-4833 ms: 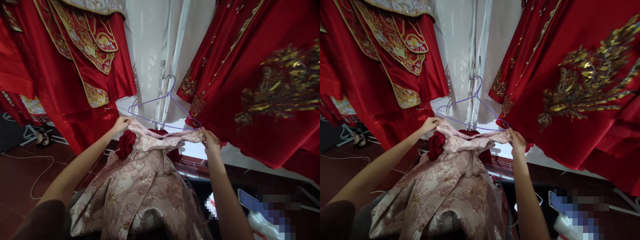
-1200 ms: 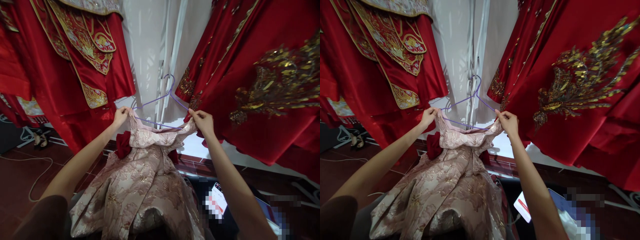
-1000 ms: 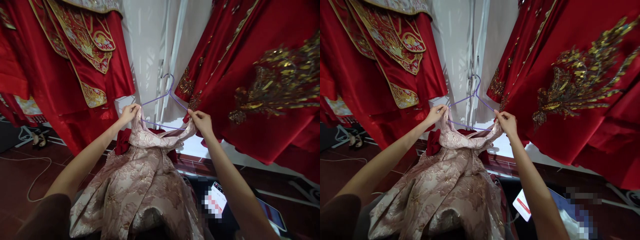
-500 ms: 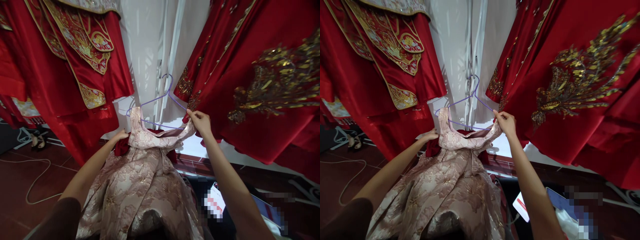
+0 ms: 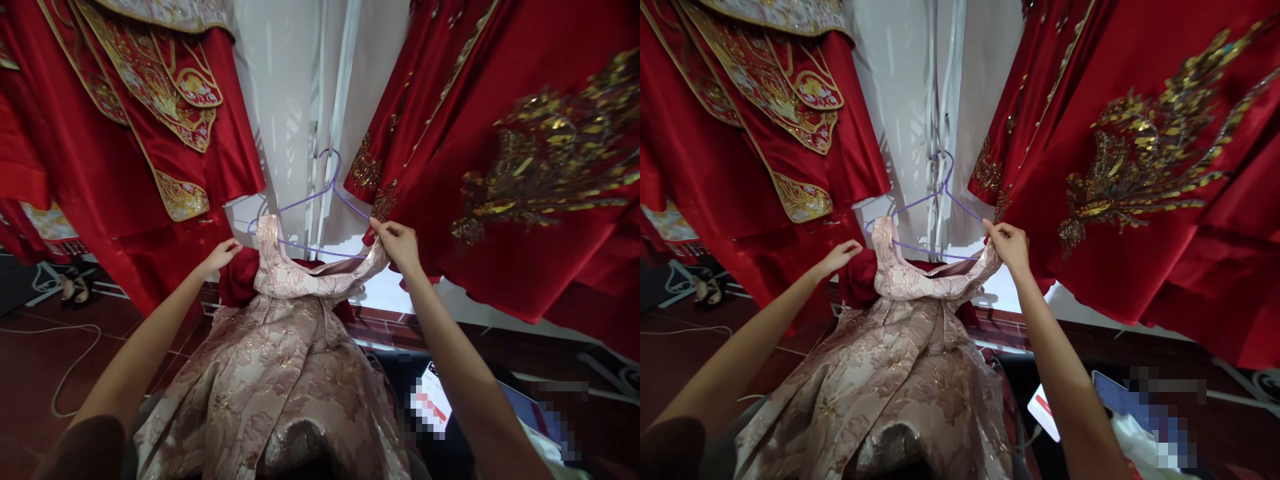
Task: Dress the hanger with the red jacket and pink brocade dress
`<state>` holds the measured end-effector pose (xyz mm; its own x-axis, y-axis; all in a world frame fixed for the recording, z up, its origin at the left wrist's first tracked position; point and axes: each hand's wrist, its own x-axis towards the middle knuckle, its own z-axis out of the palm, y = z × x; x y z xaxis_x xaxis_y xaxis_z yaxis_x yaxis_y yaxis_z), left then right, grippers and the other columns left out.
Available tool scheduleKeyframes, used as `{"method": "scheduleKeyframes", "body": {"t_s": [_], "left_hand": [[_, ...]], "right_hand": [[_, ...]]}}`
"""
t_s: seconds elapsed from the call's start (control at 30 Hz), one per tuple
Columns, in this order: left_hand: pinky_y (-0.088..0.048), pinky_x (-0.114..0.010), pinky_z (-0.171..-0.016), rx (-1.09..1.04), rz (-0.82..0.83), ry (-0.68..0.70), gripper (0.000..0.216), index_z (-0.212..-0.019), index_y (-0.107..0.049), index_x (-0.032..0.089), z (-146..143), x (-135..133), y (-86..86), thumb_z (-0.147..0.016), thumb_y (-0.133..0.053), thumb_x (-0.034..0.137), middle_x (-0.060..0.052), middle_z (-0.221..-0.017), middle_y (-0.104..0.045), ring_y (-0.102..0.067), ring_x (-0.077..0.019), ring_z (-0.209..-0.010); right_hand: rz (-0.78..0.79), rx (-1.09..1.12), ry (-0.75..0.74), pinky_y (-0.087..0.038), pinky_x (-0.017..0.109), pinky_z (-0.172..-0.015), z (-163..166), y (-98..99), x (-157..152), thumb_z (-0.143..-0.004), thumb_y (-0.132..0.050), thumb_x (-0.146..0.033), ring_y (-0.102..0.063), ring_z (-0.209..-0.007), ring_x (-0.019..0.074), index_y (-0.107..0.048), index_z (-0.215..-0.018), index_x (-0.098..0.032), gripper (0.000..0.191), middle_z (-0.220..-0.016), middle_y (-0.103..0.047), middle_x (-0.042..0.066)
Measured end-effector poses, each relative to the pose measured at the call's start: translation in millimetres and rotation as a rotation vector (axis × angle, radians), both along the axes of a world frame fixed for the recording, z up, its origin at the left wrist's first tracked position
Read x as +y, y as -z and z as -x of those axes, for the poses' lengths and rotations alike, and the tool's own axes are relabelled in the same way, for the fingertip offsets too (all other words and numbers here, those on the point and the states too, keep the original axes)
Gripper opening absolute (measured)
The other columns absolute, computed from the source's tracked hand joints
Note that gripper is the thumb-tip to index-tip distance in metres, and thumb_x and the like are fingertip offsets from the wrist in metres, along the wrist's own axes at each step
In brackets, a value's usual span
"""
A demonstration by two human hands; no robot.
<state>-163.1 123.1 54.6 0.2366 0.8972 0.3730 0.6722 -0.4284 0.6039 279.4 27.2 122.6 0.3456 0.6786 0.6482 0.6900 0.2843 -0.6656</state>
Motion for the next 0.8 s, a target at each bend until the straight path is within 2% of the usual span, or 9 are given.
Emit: {"method": "scheduleKeyframes", "body": {"t_s": [0.07, 0.17, 0.27, 0.33, 0.4, 0.53, 0.67, 0.73, 0.8], "left_hand": [[-0.043, -0.031, -0.083, -0.008, -0.169, -0.198, 0.029, -0.089, -0.059, 0.020, -19.5, 2.3, -26.7, -0.083, -0.043, 0.044, -0.006, -0.093, -0.065, -0.059, -0.0208, -0.090], [-0.042, -0.036, -0.080, 0.089, -0.286, -0.432, 0.033, -0.104, -0.057, 0.023, -61.3, -3.5, -72.8, -0.085, -0.041, 0.045, -0.009, -0.097, -0.066, -0.059, -0.0277, -0.093], [-0.041, -0.036, -0.080, 0.144, -0.346, -0.450, 0.034, -0.108, -0.054, 0.023, -109.7, -22.0, -111.0, -0.088, -0.037, 0.044, -0.009, -0.095, -0.065, -0.060, -0.0283, -0.094], [-0.041, -0.035, -0.082, 0.155, -0.372, -0.390, 0.032, -0.108, -0.053, 0.021, -141.0, -38.0, -125.2, -0.089, -0.037, 0.042, -0.009, -0.092, -0.065, -0.060, -0.0275, -0.094], [-0.041, -0.036, -0.084, 0.127, -0.409, -0.302, 0.030, -0.109, -0.052, 0.019, -168.5, -52.5, -129.6, -0.090, -0.037, 0.038, -0.009, -0.089, -0.064, -0.060, -0.0265, -0.093], [-0.042, -0.035, -0.084, -0.027, -0.483, -0.176, 0.027, -0.111, -0.049, 0.017, -201.4, -65.5, -122.3, -0.093, -0.035, 0.032, -0.007, -0.085, -0.063, -0.061, -0.0229, -0.088], [-0.043, -0.036, -0.084, -0.041, -0.454, -0.096, 0.024, -0.107, -0.051, 0.017, -199.5, -58.9, -119.0, -0.089, -0.045, 0.032, -0.008, -0.085, -0.063, -0.060, -0.0234, -0.087], [-0.043, -0.038, -0.085, 0.011, -0.383, -0.126, 0.026, -0.104, -0.052, 0.014, -190.1, -53.9, -122.4, -0.085, -0.053, 0.032, -0.010, -0.084, -0.062, -0.059, -0.0272, -0.090], [-0.042, -0.041, -0.086, 0.080, -0.324, -0.137, 0.027, -0.101, -0.055, 0.012, -179.7, -49.9, -127.2, -0.082, -0.057, 0.031, -0.011, -0.082, -0.061, -0.058, -0.0304, -0.094]], "right_hand": [[-0.001, 0.006, 0.018, -0.035, 0.024, -0.054, 1.3, -0.5, -2.0, -0.072, -0.051, -0.068, -0.054, -0.057, 0.0150, -0.065, -0.060, -0.018, 0.054, -0.055, -0.059, 0.001], [-0.013, -0.002, 0.046, -0.036, 0.025, -0.057, 6.4, -2.0, -7.8, -0.073, -0.051, -0.067, -0.056, -0.058, 0.0156, -0.066, -0.062, -0.018, 0.053, -0.057, -0.062, 0.002], [-0.041, -0.031, 0.101, -0.037, 0.026, -0.061, 14.9, -3.0, -15.1, -0.074, -0.050, -0.068, -0.057, -0.059, 0.0170, -0.066, -0.062, -0.018, 0.053, -0.060, -0.065, 0.003], [-0.062, -0.051, 0.149, -0.037, 0.027, -0.062, 20.7, -2.9, -19.7, -0.075, -0.048, -0.068, -0.057, -0.059, 0.0177, -0.065, -0.062, -0.018, 0.054, -0.061, -0.066, 0.004], [-0.070, -0.064, 0.189, -0.037, 0.027, -0.062, 25.2, -2.7, -23.9, -0.076, -0.046, -0.069, -0.058, -0.059, 0.0185, -0.065, -0.063, -0.019, 0.054, -0.062, -0.066, 0.005], [-0.035, -0.083, 0.239, -0.037, 0.029, -0.059, 29.1, -3.2, -31.7, -0.075, -0.045, -0.071, -0.060, -0.063, 0.0226, -0.068, -0.068, -0.020, 0.056, -0.063, -0.067, 0.008], [0.033, -0.117, 0.223, -0.038, 0.031, -0.059, 22.8, -7.6, -33.2, -0.074, -0.045, -0.071, -0.061, -0.065, 0.0250, -0.073, -0.074, -0.021, 0.058, -0.064, -0.068, 0.010], [0.103, -0.152, 0.135, -0.040, 0.031, -0.060, 14.3, -14.7, -27.8, -0.077, -0.042, -0.070, -0.061, -0.063, 0.0242, -0.074, -0.072, -0.020, 0.059, -0.060, -0.067, 0.009], [0.238, -0.188, -0.011, -0.042, 0.032, -0.061, 4.5, -26.3, -16.5, -0.079, -0.041, -0.067, -0.061, -0.059, 0.0221, -0.073, -0.067, -0.019, 0.059, -0.055, -0.065, 0.008]]}}
